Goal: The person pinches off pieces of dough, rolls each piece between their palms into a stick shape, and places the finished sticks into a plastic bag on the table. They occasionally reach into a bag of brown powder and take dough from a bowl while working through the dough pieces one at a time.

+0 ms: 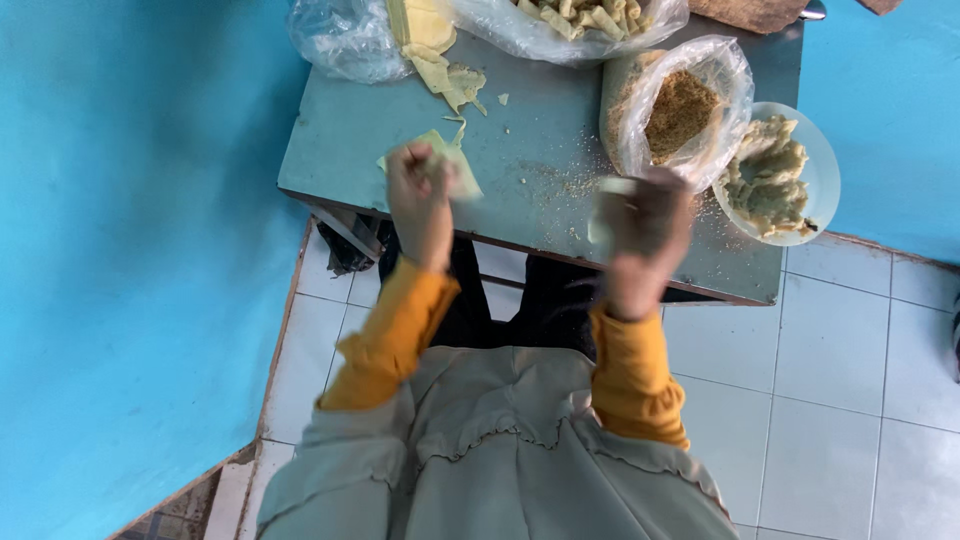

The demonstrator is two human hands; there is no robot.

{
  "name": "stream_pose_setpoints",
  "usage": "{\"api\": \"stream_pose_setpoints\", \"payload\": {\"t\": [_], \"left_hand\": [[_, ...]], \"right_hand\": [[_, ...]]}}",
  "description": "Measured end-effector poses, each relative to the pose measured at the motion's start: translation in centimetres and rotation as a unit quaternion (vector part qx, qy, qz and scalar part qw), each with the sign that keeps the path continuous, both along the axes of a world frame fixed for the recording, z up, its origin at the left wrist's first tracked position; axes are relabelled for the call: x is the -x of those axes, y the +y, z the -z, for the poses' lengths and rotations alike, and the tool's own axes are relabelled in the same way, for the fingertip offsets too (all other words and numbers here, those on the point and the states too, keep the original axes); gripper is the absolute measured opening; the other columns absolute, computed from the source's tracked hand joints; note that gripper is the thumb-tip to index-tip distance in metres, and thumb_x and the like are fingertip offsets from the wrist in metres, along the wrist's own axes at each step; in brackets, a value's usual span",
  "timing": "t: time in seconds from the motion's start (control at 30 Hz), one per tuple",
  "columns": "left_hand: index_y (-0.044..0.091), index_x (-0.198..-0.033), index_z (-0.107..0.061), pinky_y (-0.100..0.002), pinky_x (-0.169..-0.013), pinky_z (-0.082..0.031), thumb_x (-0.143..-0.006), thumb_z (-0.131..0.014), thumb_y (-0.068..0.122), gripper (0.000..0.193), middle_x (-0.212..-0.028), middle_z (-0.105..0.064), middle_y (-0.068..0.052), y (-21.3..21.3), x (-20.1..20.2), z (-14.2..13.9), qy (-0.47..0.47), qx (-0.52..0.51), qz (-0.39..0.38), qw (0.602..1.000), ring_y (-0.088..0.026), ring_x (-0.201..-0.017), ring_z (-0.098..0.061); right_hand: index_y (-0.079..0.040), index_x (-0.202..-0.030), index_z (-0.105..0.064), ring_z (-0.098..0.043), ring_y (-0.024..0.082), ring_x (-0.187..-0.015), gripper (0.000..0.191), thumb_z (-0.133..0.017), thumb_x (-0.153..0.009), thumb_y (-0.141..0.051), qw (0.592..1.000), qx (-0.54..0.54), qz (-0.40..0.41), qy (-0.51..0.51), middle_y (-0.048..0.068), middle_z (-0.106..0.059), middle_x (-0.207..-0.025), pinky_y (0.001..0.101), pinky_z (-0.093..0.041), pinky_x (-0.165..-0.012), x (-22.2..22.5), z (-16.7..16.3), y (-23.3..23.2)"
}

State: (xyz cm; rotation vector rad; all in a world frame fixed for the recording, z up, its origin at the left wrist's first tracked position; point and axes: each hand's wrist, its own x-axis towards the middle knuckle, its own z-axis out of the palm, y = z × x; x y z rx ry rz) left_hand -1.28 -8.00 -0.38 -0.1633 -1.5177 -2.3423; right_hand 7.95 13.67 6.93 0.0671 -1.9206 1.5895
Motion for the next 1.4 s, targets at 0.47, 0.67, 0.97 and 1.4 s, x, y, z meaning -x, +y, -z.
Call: {"api": "stream_pose_setpoints", "payload": {"t": [0.47, 0.67, 0.97, 1.4], "left_hand": [[0.018, -0.104, -0.071, -0.064, -0.117, -0.022, -0.075, -0.086, 0.033, 0.036, -0.132, -0.058, 0.0, -1.2, -3.5, -1.8, 0.259, 0.597, 0.049, 0.758, -0.028, -0.139, -0.041], [0.015, -0.104, -0.066, -0.05, -0.121, -0.034, -0.083, -0.083, 0.018, 0.027, -0.125, -0.062, 0.003, -1.3, -2.7, 0.0, 0.321, 0.569, 0.056, 0.755, -0.022, -0.133, -0.052], [0.011, -0.101, -0.071, -0.037, -0.096, -0.054, -0.085, -0.081, 0.011, 0.019, -0.11, -0.066, 0.002, -1.4, -2.9, 1.0, 0.379, 0.533, 0.018, 0.756, -0.02, -0.111, -0.063], [0.015, -0.105, -0.071, -0.036, -0.091, -0.056, -0.085, -0.081, 0.012, 0.023, -0.11, -0.067, 0.003, -1.9, -3.4, -0.2, 0.388, 0.514, 0.029, 0.764, -0.021, -0.109, -0.064]], "right_hand": [[-0.004, -0.155, -0.042, -0.058, 0.016, -0.089, 0.065, -0.063, -0.093, -0.002, 0.791, 0.401, -0.391, -0.248, 0.01, -0.061, -0.11, 0.0278, -0.052, -0.071, -0.1, 2.1, 0.7], [-0.008, -0.164, -0.031, -0.054, 0.013, -0.072, 0.076, -0.062, -0.095, -0.009, 0.698, 0.519, -0.428, -0.243, 0.008, -0.062, -0.094, 0.0211, -0.044, -0.05, -1.4, 2.8, -0.3], [-0.016, -0.168, -0.016, -0.046, 0.009, -0.042, 0.087, -0.056, -0.091, -0.007, 0.827, 0.32, -0.328, -0.325, 0.004, -0.058, -0.064, 0.0204, -0.037, -0.037, -1.0, 2.4, -2.2], [-0.017, -0.152, -0.044, -0.067, 0.036, -0.073, 0.068, -0.066, -0.087, -0.015, 0.718, -0.62, -0.108, -0.296, 0.018, -0.068, -0.083, 0.0502, -0.054, -0.065, -0.7, -2.0, -0.6]]}}
